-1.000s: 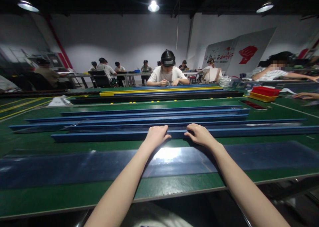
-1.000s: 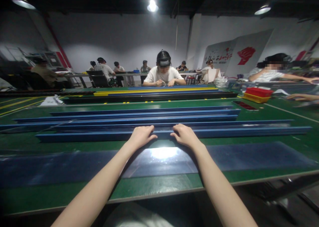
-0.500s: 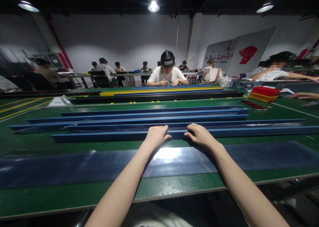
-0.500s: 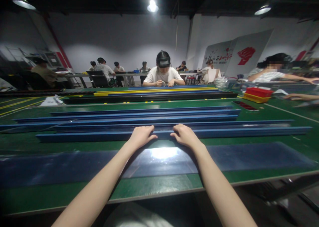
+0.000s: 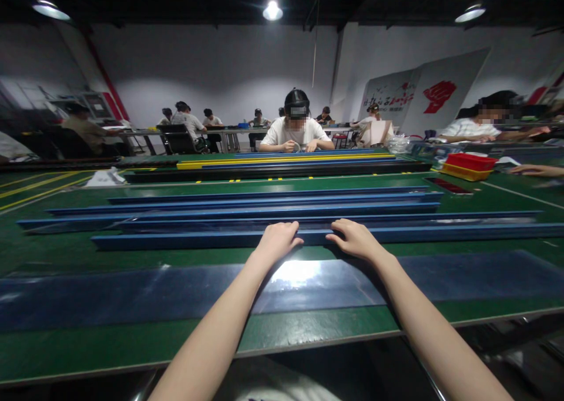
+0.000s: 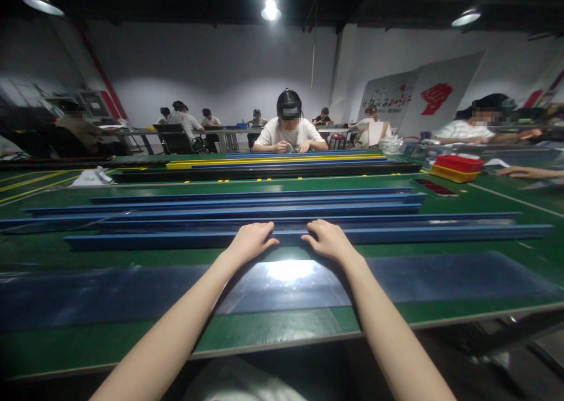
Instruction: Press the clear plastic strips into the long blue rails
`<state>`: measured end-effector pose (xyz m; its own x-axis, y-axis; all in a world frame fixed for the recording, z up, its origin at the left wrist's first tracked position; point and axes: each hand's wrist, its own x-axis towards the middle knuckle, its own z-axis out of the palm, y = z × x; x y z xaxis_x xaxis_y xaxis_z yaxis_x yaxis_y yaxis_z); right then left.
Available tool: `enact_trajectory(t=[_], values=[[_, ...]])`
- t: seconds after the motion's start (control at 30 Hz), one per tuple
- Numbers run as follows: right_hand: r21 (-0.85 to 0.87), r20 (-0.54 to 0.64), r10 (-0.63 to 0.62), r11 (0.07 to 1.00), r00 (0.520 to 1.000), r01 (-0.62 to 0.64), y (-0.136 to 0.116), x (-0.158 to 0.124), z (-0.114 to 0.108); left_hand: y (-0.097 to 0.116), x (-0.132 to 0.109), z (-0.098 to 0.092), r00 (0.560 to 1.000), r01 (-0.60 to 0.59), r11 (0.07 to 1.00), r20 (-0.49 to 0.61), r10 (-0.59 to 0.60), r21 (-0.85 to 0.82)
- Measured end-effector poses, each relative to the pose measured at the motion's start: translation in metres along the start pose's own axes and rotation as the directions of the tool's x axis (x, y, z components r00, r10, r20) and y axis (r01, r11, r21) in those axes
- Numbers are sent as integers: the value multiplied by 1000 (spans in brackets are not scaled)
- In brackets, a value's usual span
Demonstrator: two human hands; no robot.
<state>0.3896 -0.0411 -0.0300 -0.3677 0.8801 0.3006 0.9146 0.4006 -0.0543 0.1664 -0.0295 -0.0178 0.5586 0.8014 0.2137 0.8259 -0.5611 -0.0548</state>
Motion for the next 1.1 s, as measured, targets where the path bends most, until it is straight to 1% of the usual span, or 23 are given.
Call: enact_trajectory(t=[0.73, 1.1], values=[[-8, 26, 18, 1000, 1000, -18, -1, 0, -1, -1, 0, 2, 1000, -19, 1000, -19, 19, 5], [-11, 27, 18, 1000, 999, -18, -1, 0, 0, -1, 0, 1, 1000, -14, 1000, 0, 14, -18]])
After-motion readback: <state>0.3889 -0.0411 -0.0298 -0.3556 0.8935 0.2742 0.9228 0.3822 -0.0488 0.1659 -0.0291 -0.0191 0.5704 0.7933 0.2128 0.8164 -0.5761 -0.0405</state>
